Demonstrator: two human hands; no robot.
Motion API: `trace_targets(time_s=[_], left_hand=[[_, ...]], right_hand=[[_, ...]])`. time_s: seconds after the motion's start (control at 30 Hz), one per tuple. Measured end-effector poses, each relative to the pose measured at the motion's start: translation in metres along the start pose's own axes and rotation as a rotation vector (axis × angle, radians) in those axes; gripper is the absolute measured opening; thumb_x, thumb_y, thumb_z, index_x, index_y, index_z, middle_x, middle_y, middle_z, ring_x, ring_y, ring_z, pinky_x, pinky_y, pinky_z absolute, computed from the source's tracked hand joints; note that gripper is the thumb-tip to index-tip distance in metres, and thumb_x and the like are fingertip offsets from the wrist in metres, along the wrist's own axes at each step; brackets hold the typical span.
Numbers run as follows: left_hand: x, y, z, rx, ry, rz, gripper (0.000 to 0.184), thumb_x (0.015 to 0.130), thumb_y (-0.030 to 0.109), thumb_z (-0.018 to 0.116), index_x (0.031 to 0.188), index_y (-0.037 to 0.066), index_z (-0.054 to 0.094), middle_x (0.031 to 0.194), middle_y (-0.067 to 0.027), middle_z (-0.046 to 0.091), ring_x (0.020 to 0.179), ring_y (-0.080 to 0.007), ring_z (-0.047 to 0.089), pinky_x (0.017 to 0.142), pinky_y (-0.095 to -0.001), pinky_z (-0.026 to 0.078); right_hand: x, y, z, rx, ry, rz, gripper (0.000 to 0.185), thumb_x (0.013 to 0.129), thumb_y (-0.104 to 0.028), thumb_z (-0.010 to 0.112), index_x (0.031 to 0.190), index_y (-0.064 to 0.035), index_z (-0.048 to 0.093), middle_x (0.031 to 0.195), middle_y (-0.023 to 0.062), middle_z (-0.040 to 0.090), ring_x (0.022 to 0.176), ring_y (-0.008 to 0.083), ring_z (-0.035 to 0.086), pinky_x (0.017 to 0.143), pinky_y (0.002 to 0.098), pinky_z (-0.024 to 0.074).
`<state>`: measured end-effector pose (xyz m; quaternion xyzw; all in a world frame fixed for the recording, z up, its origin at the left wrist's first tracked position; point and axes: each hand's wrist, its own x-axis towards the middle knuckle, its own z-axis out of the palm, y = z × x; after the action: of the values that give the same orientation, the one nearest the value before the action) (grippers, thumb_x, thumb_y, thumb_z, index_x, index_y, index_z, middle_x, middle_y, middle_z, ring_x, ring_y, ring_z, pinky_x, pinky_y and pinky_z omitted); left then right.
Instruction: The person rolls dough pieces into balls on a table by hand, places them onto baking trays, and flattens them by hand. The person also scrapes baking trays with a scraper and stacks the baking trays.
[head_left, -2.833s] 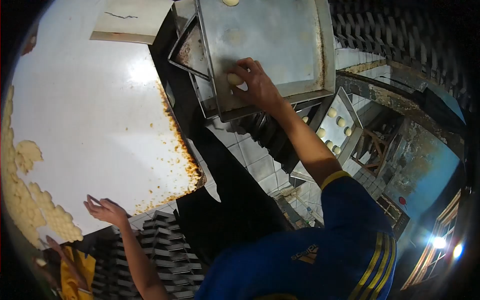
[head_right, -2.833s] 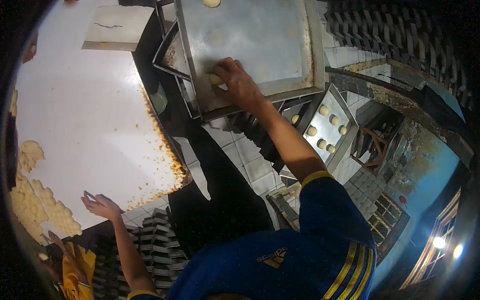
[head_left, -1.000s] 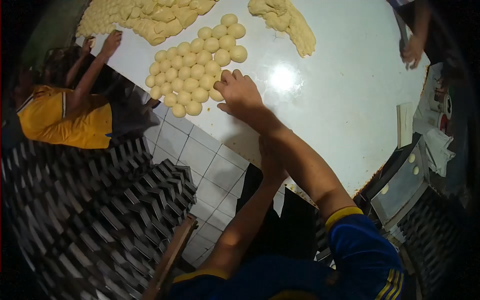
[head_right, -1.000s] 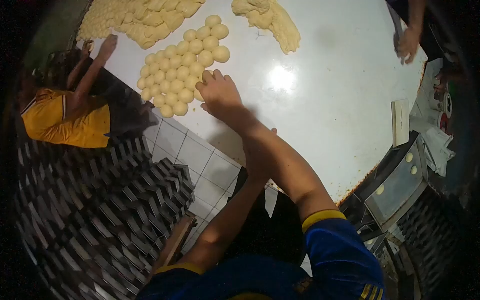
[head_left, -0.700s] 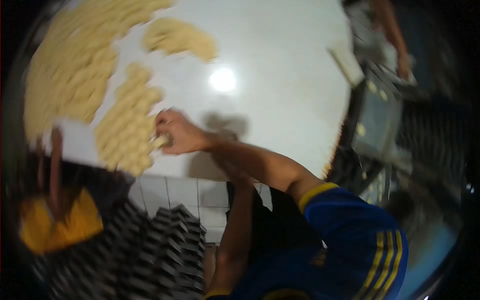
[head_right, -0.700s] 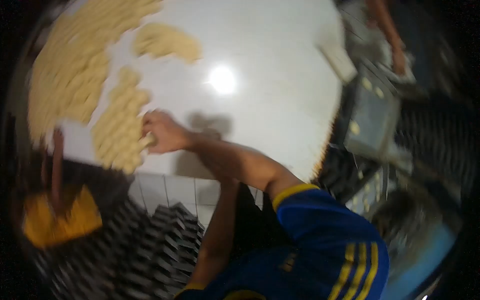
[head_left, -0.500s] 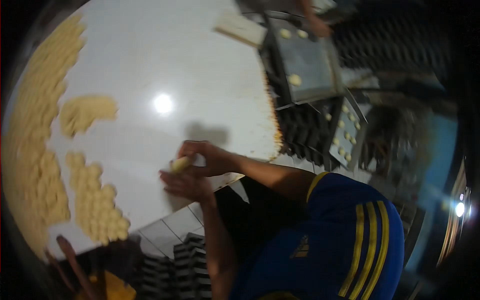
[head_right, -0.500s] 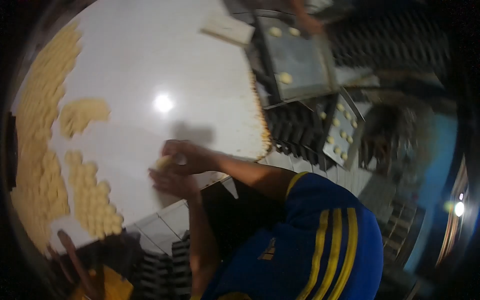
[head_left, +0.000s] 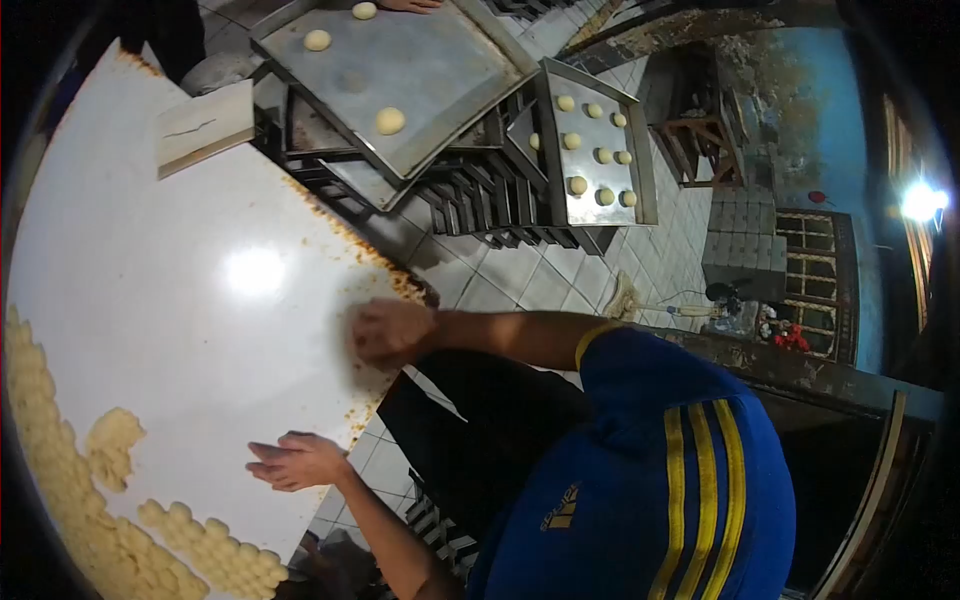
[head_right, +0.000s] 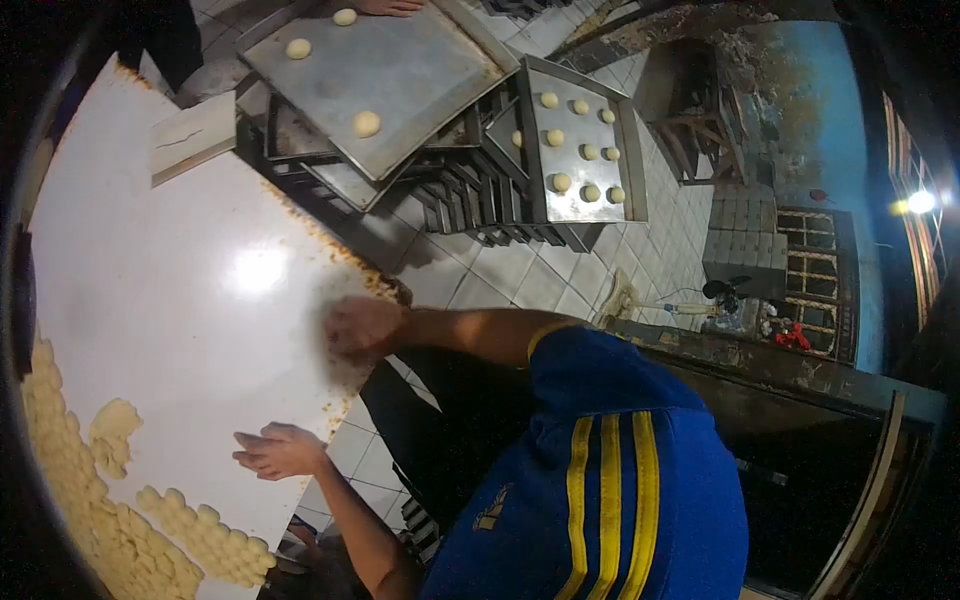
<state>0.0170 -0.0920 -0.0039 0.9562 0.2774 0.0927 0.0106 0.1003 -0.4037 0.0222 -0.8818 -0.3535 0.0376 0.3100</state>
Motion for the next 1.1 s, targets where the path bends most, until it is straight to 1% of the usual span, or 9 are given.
trace_targets(time_s=[0.03, 0.07, 0.17, 0.3, 0.47, 0.67, 0.83, 0.97, 1.1], left_hand=[[-0.001, 0.0, 0.002, 0.003, -0.003, 0.005, 0.061, 0.119, 0.048, 0.033, 0.169, 0.016, 0.045, 0.176, -0.0278, 0.035, 0.164, -0.0441, 0.035, 0.124, -0.0637, 0.032], [0.0, -0.002, 0.003, 0.003, -0.004, -0.004, 0.061, 0.118, 0.049, 0.032, 0.169, 0.016, 0.045, 0.175, -0.0271, 0.036, 0.163, -0.0436, 0.035, 0.125, -0.0632, 0.032], [0.0, -0.006, 0.004, 0.041, 0.027, -0.007, 0.057, 0.116, 0.044, 0.041, 0.166, 0.018, 0.048, 0.172, -0.0257, 0.042, 0.152, -0.043, 0.048, 0.121, -0.0615, 0.038], [0.002, -0.01, 0.01, 0.01, 0.055, 0.013, 0.06, 0.115, 0.05, 0.039, 0.166, 0.02, 0.048, 0.172, -0.0241, 0.042, 0.147, -0.0427, 0.051, 0.12, -0.0613, 0.038], [0.0, -0.012, 0.006, 0.061, 0.012, -0.034, 0.064, 0.114, 0.054, 0.039, 0.168, 0.021, 0.047, 0.173, -0.0233, 0.041, 0.143, -0.0421, 0.053, 0.121, -0.0608, 0.038], [0.002, -0.002, 0.003, -0.017, 0.002, -0.066, 0.062, 0.114, 0.05, 0.038, 0.167, 0.019, 0.049, 0.176, -0.0231, 0.037, 0.156, -0.0419, 0.043, 0.125, -0.0609, 0.033], [0.003, 0.008, -0.008, 0.034, -0.015, -0.09, 0.06, 0.115, 0.046, 0.039, 0.167, 0.019, 0.05, 0.176, -0.0226, 0.037, 0.159, -0.0393, 0.041, 0.127, -0.0599, 0.031], [0.002, -0.008, 0.007, 0.026, 0.027, -0.036, 0.06, 0.115, 0.047, 0.039, 0.167, 0.02, 0.05, 0.177, -0.0217, 0.037, 0.161, -0.0376, 0.039, 0.128, -0.0607, 0.03], [0.001, -0.002, 0.004, -0.033, 0.042, -0.027, 0.061, 0.115, 0.049, 0.039, 0.168, 0.02, 0.048, 0.177, -0.0201, 0.037, 0.164, -0.0361, 0.036, 0.128, -0.0614, 0.028]], right_hand=[[-0.003, 0.022, -0.002, 0.001, 0.031, -0.041, 0.021, 0.088, -0.026, 0.081, 0.099, -0.0134, 0.068, 0.106, 0.0074, 0.059, 0.105, 0.0291, 0.059, 0.093, 0.0464, 0.0491], [0.024, 0.02, -0.021, -0.163, 0.301, -0.062, 0.018, 0.088, -0.025, 0.08, 0.094, -0.0142, 0.068, 0.102, 0.0069, 0.059, 0.099, 0.0281, 0.058, 0.087, 0.0446, 0.0482], [0.089, 0.01, 0.002, -0.039, 0.391, 0.1, 0.028, 0.089, -0.038, 0.081, 0.092, -0.0141, 0.067, 0.102, 0.0039, 0.06, 0.103, 0.0275, 0.058, 0.093, 0.0449, 0.0473], [0.039, -0.047, 0.017, 0.155, 0.253, -0.013, 0.03, 0.091, -0.039, 0.083, 0.091, -0.0128, 0.068, 0.102, 0.0045, 0.062, 0.105, 0.0285, 0.061, 0.097, 0.0442, 0.0487], [0.039, 0.015, -0.014, -0.092, 0.276, 0.039, 0.016, 0.088, -0.026, 0.081, 0.091, -0.0153, 0.071, 0.098, 0.0037, 0.062, 0.103, 0.0264, 0.061, 0.096, 0.0437, 0.0495], [0.068, -0.04, 0.02, 0.045, 0.176, 0.01, 0.017, 0.09, -0.033, 0.078, 0.085, -0.0174, 0.073, 0.096, 0.0026, 0.063, 0.105, 0.0252, 0.062, 0.094, 0.044, 0.0498], [0.048, 0.014, 0.0, -0.128, 0.106, -0.062, 0.018, 0.089, -0.03, 0.08, 0.08, -0.017, 0.071, 0.091, 0.0029, 0.062, 0.096, 0.0263, 0.063, 0.092, 0.0431, 0.0504], [0.107, -0.022, 0.02, 0.036, 0.27, 0.023, 0.022, 0.09, -0.031, 0.08, 0.081, -0.0147, 0.069, 0.095, 0.004, 0.063, 0.101, 0.0286, 0.061, 0.095, 0.0441, 0.0501], [0.032, -0.019, 0.011, 0.124, 0.157, -0.051, 0.017, 0.088, -0.029, 0.082, 0.086, -0.016, 0.072, 0.096, 0.0031, 0.062, 0.103, 0.0282, 0.059, 0.095, 0.0465, 0.0478]])
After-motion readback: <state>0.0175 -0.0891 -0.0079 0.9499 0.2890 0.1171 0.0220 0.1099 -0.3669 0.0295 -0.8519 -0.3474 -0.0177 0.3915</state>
